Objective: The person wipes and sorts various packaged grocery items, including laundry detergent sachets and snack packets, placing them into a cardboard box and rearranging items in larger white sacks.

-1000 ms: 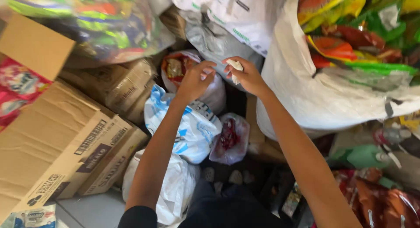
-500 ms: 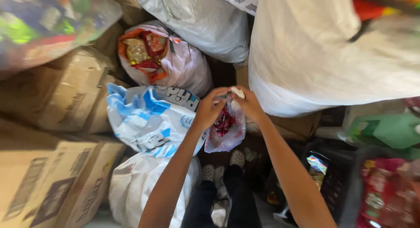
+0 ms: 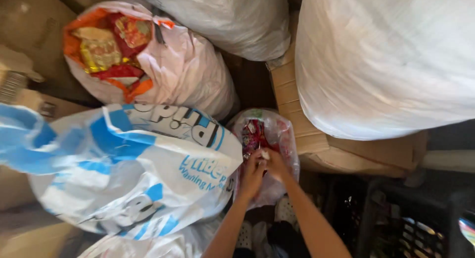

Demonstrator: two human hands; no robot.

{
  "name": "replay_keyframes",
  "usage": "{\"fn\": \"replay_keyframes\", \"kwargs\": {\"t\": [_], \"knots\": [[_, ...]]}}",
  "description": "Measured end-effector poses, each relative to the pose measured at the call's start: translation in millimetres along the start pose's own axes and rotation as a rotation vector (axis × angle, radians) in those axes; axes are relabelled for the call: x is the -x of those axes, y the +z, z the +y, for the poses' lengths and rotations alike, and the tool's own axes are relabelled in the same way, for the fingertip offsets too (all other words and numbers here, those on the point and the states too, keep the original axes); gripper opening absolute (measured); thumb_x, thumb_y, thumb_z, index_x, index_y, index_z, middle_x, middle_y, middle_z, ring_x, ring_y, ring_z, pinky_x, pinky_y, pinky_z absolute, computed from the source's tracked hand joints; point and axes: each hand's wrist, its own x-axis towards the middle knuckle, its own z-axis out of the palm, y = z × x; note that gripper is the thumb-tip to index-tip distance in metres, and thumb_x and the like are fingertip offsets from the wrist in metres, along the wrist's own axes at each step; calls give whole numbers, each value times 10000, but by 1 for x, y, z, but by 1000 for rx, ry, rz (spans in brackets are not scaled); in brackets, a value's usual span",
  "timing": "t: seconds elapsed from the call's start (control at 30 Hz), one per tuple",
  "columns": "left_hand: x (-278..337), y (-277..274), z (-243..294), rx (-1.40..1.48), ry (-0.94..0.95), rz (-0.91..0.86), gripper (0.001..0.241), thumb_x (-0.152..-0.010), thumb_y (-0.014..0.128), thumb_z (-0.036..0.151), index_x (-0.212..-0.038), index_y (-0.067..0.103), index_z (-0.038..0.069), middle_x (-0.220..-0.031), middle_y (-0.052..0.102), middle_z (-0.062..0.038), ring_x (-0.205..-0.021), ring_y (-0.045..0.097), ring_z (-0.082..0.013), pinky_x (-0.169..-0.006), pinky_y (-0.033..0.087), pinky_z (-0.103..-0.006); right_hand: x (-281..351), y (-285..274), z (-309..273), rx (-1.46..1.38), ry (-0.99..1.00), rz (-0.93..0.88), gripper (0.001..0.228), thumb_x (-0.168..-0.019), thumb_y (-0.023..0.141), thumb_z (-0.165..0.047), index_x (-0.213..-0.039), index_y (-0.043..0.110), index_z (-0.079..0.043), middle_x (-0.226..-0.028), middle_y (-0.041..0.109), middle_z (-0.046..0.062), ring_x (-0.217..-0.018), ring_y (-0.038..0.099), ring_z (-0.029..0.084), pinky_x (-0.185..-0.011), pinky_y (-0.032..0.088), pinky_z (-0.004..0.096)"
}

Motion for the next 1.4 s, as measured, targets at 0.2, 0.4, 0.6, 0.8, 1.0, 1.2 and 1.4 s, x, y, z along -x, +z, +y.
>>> {"fn": "replay_keyframes", "kwargs": {"t": [0.2,0.4,0.6,0.8,1.0,1.2,1.4], "knots": [[9,-44,39,-173,-128,-24,589,-1008,558,472,-1514,445,193,-1537,467,-139,-1401,460,-276,-1180,329,-479,-46,22,88,778,-34,-232,537,-844,628,7,-1352,638,-170,-1525,522,140,-1227,645,409,-1020,538,553],[9,-39,44,-190,-211,2,707,-1046,385,540,-1575,299,80,-1637,293,-148,-1509,272,-300,-1251,154,-482,-74,5,153,822,106,-187,270,-870,611,-132,-1091,756,-76,-1161,750,156,-990,737,414,-856,559,557],[7,-23,6,-123,-75,129,596,-1060,487,354,-1519,385,-11,-1579,363,-236,-1468,339,-345,-1230,200,-539,-6,-17,-9,896,-95,6,255,-829,678,-66,-1038,778,-174,-1100,765,40,-999,738,337,-852,606,499],[42,-14,125,287,-204,235,665,-1040,498,342,-1476,385,-148,-1499,407,-370,-1304,534,-462,-1128,390,-559,53,-52,-185,375,-270,285,215,-833,765,-64,-1046,747,-86,-1038,740,157,-1030,691,413,-822,568,457],[44,5,246,1362,-39,159,442,-982,566,582,-1227,718,247,-1145,732,12,-1041,687,-200,-973,513,-410,149,-59,-369,264,-767,336,191,-804,838,-49,-971,795,-131,-952,704,75,-879,714,299,-765,574,351],[65,-31,428,1335,131,-27,708,-834,553,80,-1486,432,328,-1444,580,-166,-1072,690,-403,-899,570,-562,224,-87,-501,107,-834,5,298,-760,788,1,-1033,815,-116,-1159,698,129,-918,642,264,-802,523,384],[101,-47,467,1130,225,203,926,-765,579,11,-1605,254,226,-1346,601,-231,-1141,640,-432,-908,551,-577,236,-100,-615,117,-897,-107,368,-1057,481,-211,-1385,596,-91,-1246,491,111,-1220,481,252,-1118,346,420]]}}
